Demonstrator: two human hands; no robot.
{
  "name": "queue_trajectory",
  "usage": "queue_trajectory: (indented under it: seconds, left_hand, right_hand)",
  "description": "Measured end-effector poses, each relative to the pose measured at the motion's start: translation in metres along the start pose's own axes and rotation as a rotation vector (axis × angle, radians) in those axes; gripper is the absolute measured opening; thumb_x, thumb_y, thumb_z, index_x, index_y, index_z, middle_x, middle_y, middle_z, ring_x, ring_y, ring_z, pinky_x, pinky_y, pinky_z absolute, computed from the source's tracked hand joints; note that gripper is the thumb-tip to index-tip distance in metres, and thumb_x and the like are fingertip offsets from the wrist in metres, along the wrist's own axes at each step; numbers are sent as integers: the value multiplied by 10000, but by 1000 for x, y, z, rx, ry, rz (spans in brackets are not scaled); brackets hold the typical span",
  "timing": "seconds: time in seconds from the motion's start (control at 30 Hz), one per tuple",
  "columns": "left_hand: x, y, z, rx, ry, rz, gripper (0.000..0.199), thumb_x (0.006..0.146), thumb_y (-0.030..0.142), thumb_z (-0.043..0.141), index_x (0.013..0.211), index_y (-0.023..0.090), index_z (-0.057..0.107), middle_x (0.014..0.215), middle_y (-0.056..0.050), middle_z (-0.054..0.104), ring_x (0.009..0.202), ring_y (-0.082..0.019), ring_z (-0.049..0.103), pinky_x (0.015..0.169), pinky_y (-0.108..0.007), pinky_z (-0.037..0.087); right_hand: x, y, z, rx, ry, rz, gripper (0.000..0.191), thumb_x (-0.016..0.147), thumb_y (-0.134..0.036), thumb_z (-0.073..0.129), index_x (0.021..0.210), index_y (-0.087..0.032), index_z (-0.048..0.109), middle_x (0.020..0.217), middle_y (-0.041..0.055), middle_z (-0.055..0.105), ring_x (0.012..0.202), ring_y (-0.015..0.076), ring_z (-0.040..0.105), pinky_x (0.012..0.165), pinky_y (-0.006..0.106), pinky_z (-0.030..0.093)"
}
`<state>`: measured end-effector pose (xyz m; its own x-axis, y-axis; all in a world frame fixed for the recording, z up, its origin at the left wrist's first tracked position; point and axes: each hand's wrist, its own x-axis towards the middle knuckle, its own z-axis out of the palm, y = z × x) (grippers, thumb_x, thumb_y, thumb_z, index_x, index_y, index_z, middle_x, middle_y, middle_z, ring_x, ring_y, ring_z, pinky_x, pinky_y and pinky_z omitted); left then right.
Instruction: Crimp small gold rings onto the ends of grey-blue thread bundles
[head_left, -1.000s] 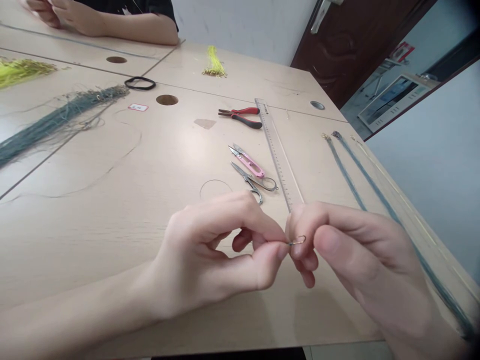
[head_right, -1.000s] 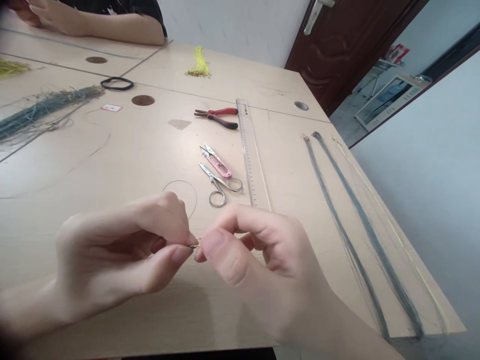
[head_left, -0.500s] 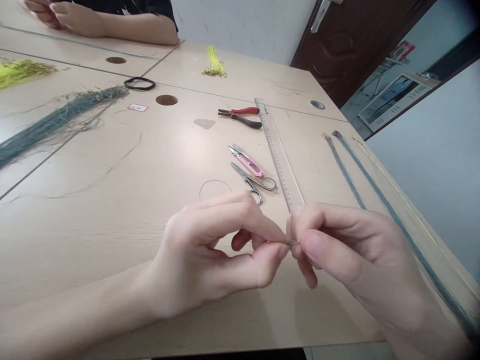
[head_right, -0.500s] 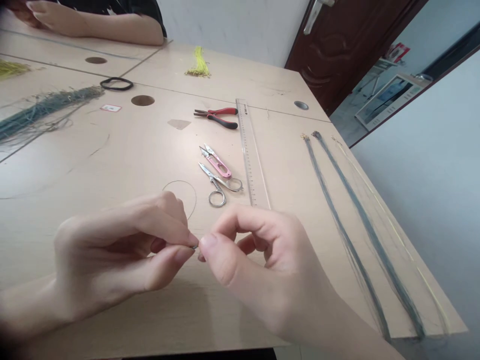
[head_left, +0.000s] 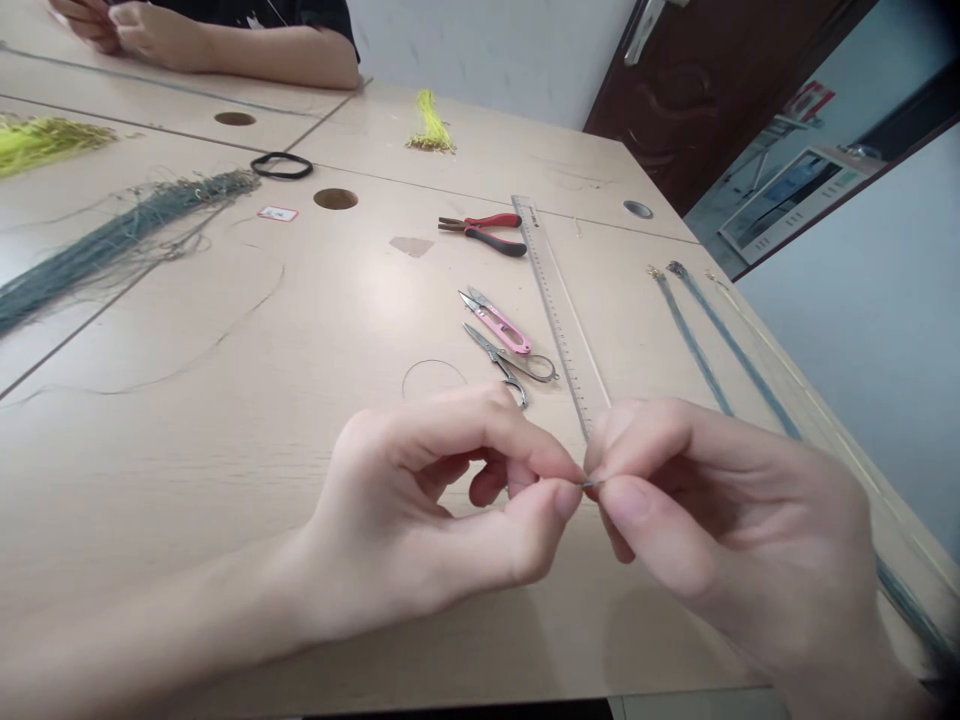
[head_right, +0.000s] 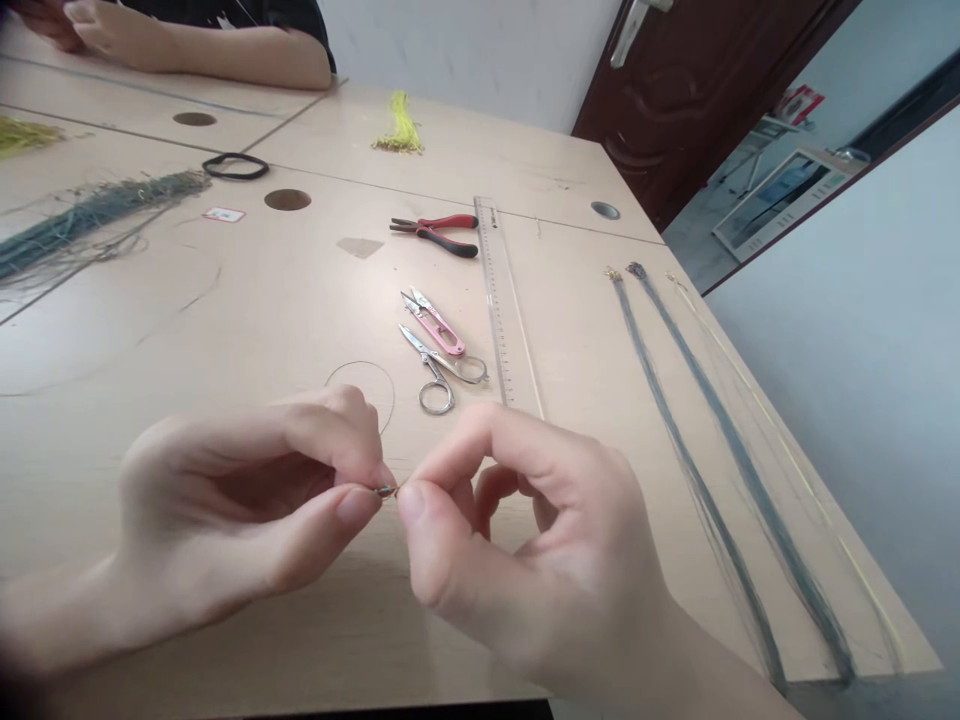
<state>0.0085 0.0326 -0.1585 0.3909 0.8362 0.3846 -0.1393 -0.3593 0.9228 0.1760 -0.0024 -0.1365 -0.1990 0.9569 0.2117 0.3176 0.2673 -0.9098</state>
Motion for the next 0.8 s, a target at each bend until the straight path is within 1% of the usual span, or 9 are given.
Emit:
queue_trajectory:
  seconds: [0.4,0.53,0.8]
  left_hand:
    - [0,2,0,-25,2,4,121,712,34,618,650,136,633,545,13,551,505,-83,458,457,-217,399]
    - [2,3,1,-25,12,-23,123,691,25,633,632,132,624,536,17,549,490,-76,460,447,-208,398]
    - [3,4,1,5,2,-21,155,693,16,602,598,139,609,516,25,538,481,-71,444,439,-198,394]
  right_hand:
    - [0,-2,1,-33,17,-45,173,759,-63,589,655,-192,541,563,-54,518,535,78,524,468,205,419]
    - [1,-2,2,-45,30,-41,164,759,-74,584,653,-194,547,559,-55,518,541,87,539,472,213,431]
    - [1,-1,2,-58,34,-54,165,752,-70,588,653,-193,540,561,-63,514,529,70,522,469,197,420]
